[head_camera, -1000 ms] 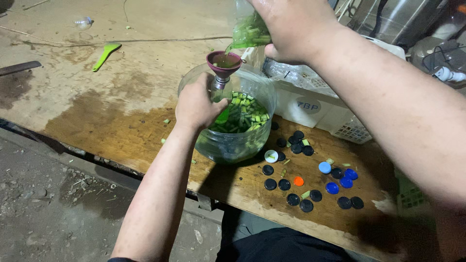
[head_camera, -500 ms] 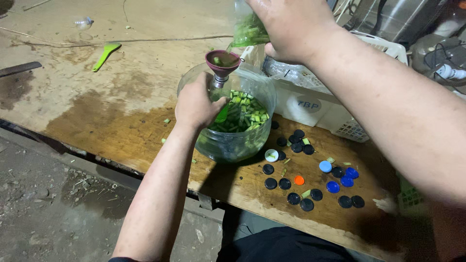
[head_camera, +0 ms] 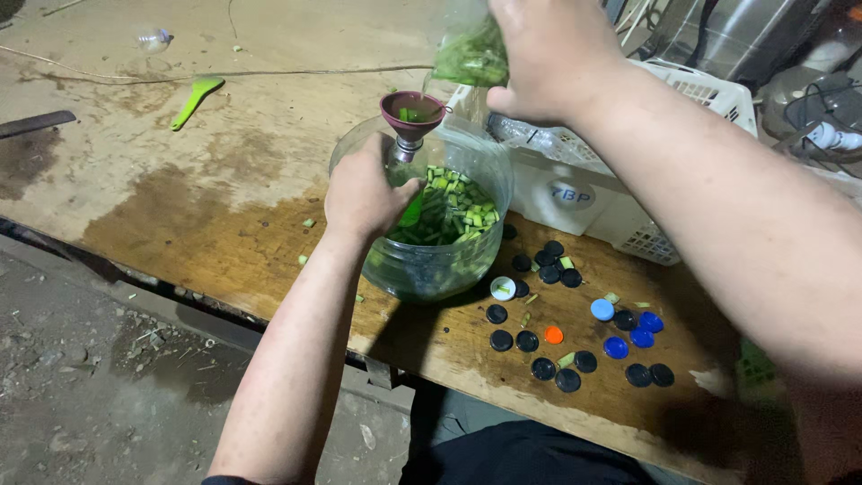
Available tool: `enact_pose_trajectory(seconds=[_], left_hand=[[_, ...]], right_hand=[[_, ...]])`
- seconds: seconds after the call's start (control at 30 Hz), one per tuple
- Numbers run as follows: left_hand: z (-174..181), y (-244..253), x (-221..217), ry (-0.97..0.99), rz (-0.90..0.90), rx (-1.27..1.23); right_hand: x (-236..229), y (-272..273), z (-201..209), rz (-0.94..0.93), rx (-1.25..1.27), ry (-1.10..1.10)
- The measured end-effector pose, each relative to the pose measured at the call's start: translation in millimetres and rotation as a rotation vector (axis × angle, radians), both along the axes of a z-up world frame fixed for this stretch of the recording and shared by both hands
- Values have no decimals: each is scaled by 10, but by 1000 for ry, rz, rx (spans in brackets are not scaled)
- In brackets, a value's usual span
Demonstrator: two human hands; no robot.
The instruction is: The person fills green plastic bottles with chopped green vegetables and liquid using a pink funnel. They then screw on caps and place the filled bottles into a white crate.
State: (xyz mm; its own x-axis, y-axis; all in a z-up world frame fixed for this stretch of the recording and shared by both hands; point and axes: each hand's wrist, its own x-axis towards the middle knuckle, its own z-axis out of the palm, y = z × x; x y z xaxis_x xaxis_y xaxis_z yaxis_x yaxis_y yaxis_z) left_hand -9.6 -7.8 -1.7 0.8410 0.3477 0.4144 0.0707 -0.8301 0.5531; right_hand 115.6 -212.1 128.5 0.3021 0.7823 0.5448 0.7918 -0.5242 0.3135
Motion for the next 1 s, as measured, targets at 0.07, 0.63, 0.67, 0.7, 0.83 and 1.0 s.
enact_pose_trajectory(seconds=[0.07,0.63,0.67,0.7,0.83,1.0], left_hand=[[-39,8,14,-55,-5,4],[-213,64,75,-281,116,26],[-207,62,83,-277,118,33],[-204,58,80,-288,111,29],[-194,55,52,-338,86,15],[-186,67,47,-330,81,17]], right_hand=[[49,-21,-95,32,77,93],[-155,371,-902,31,-594,810],[-134,433,-946,-10,-655,822],[-113,499,-1001,-56,-708,803],[51,755,-1291,-200,-902,708],[344,965,-1750,-301,-1075,666]])
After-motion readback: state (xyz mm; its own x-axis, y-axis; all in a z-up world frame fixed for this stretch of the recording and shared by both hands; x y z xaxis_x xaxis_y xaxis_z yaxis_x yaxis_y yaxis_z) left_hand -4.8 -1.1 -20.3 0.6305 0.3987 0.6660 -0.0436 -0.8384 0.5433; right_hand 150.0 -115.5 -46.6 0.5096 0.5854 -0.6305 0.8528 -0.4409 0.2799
